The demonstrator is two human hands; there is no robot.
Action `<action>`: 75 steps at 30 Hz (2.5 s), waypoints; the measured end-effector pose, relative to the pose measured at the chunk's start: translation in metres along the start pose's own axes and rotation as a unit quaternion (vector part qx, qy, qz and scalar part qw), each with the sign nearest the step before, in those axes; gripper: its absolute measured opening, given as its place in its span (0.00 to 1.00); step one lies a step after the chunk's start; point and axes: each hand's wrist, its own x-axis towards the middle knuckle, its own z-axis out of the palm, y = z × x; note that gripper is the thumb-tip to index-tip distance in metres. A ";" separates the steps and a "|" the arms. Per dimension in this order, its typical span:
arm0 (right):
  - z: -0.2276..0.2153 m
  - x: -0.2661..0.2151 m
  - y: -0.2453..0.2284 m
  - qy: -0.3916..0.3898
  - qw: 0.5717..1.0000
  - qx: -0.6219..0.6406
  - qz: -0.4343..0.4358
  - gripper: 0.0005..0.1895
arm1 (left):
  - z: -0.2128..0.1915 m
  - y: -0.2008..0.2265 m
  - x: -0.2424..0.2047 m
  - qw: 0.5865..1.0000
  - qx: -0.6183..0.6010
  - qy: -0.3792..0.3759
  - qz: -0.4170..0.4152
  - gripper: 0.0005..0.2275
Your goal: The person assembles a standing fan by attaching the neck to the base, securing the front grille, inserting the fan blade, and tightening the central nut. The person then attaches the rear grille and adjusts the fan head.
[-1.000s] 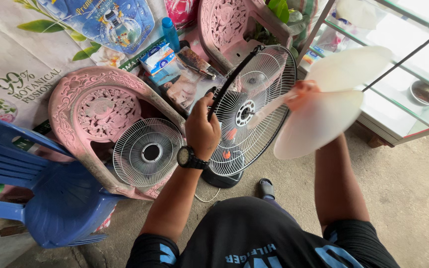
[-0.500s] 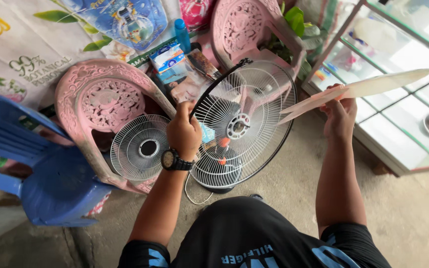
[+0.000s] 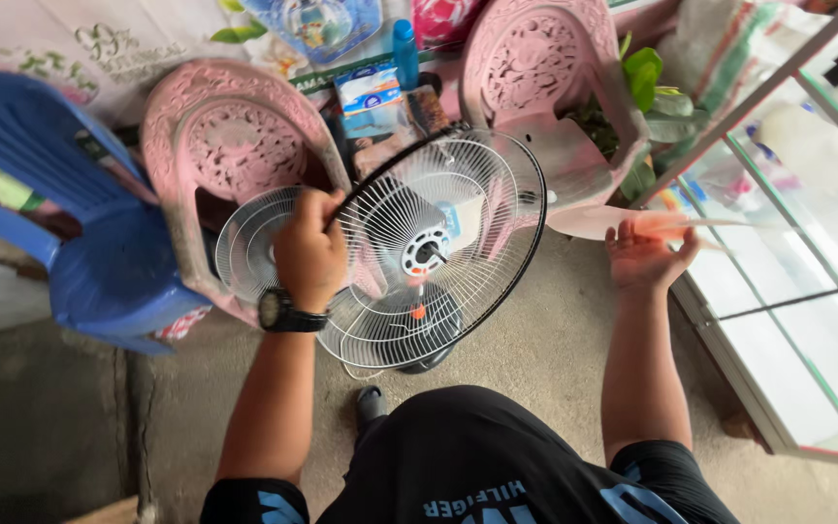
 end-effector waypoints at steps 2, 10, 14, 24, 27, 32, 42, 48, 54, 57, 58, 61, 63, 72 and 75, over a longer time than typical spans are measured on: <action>-0.021 0.017 0.007 0.038 0.999 0.030 0.004 0.44 | -0.017 0.001 -0.004 1.000 -0.004 0.004 -0.019 0.07; -0.023 0.055 0.022 0.093 0.989 -0.106 0.043 0.39 | -0.021 -0.019 -0.047 0.969 -0.137 0.019 -0.205 0.08; -0.012 0.062 0.050 -0.007 0.987 -0.136 0.081 0.40 | 0.004 -0.041 -0.068 0.964 -0.147 0.033 -0.219 0.09; 0.043 0.029 0.075 0.070 0.980 -0.112 0.149 0.39 | 0.026 -0.036 -0.094 0.963 0.029 0.083 -0.256 0.16; 0.067 0.018 0.068 0.019 0.984 -0.117 0.135 0.37 | 0.016 -0.024 -0.091 0.960 0.019 0.092 -0.264 0.14; 0.131 -0.015 0.049 -0.053 0.986 -0.125 0.098 0.32 | -0.022 -0.018 -0.085 0.956 0.072 0.028 -0.284 0.09; 0.124 0.035 0.071 -0.032 0.994 -0.104 0.032 0.40 | -0.071 -0.019 -0.086 0.847 -0.286 0.227 -0.386 0.11; 0.041 0.067 0.102 0.057 0.990 -0.089 0.091 0.29 | -0.081 -0.025 -0.084 0.762 -0.331 0.325 -0.451 0.09; 0.005 0.041 0.120 0.113 0.976 -0.142 0.123 0.26 | -0.104 -0.032 -0.105 0.755 -0.317 0.349 -0.455 0.09; -0.005 0.031 0.129 0.129 0.970 -0.154 0.136 0.26 | -0.119 -0.036 -0.112 0.750 -0.340 0.374 -0.427 0.08; -0.007 0.029 0.132 0.129 0.969 -0.158 0.137 0.26 | -0.121 -0.036 -0.114 0.738 -0.367 0.380 -0.421 0.08; -0.011 0.024 0.142 0.145 0.964 -0.166 0.150 0.27 | -0.128 -0.039 -0.113 0.701 -0.439 0.388 -0.406 0.08; -0.006 0.027 0.148 0.144 0.962 -0.173 0.157 0.27 | -0.125 -0.044 -0.108 0.682 -0.479 0.379 -0.402 0.08; 0.037 0.079 0.189 0.092 0.950 -0.233 0.188 0.24 | -0.067 -0.043 -0.019 0.658 -0.511 0.385 -0.398 0.05; 0.046 0.103 0.197 0.071 0.937 -0.262 0.220 0.24 | -0.028 -0.044 0.022 0.684 -0.499 0.377 -0.376 0.06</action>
